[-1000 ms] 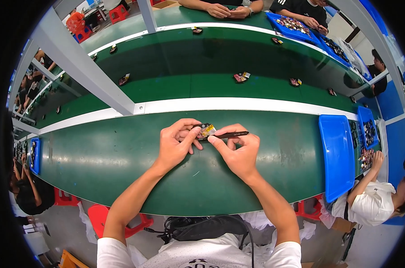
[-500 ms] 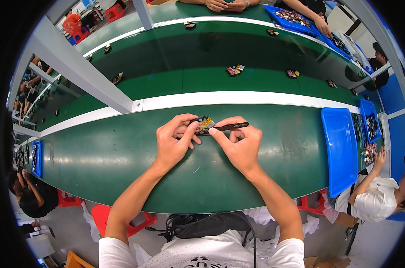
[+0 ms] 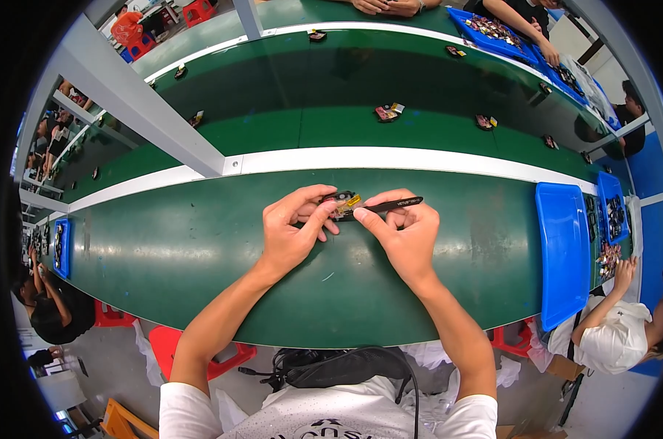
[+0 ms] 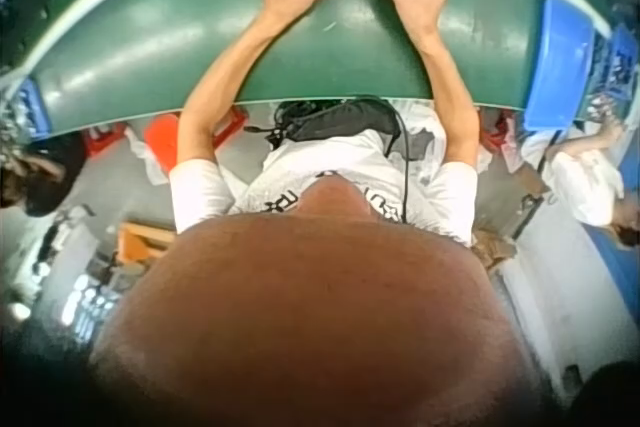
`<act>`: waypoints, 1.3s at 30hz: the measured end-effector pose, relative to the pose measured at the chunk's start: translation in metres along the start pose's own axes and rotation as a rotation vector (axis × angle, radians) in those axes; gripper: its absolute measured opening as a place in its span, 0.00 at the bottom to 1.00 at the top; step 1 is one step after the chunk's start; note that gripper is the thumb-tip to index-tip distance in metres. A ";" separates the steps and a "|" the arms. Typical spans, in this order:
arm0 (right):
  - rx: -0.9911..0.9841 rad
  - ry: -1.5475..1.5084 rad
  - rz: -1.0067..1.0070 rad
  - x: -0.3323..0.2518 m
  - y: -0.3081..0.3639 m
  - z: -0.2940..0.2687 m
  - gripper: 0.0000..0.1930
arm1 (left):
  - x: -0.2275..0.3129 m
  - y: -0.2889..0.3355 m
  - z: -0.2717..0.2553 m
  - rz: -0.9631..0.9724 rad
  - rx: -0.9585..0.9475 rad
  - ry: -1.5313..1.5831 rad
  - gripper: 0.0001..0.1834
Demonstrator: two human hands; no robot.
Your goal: Applying precision material to small electronic components on an assembly line using a tool.
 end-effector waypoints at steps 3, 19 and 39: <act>-0.024 -0.070 0.055 0.008 -0.001 0.000 0.08 | 0.001 0.000 0.002 0.024 -0.004 0.021 0.12; -0.045 -0.115 0.012 0.001 0.001 0.004 0.08 | -0.026 -0.005 0.005 -0.256 -0.111 0.365 0.15; 0.062 0.108 -0.214 -0.019 0.010 -0.001 0.06 | -0.018 -0.005 0.010 -0.262 -0.135 0.445 0.16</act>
Point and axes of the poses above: each hand's wrist, its own y-axis away from the middle knuckle, its own z-axis out of the palm, x = y × z, the point moved 9 cm from there along -y, towards the middle knuckle, and after that the axes turned 7 degrees about y, right-handed, at the moved point
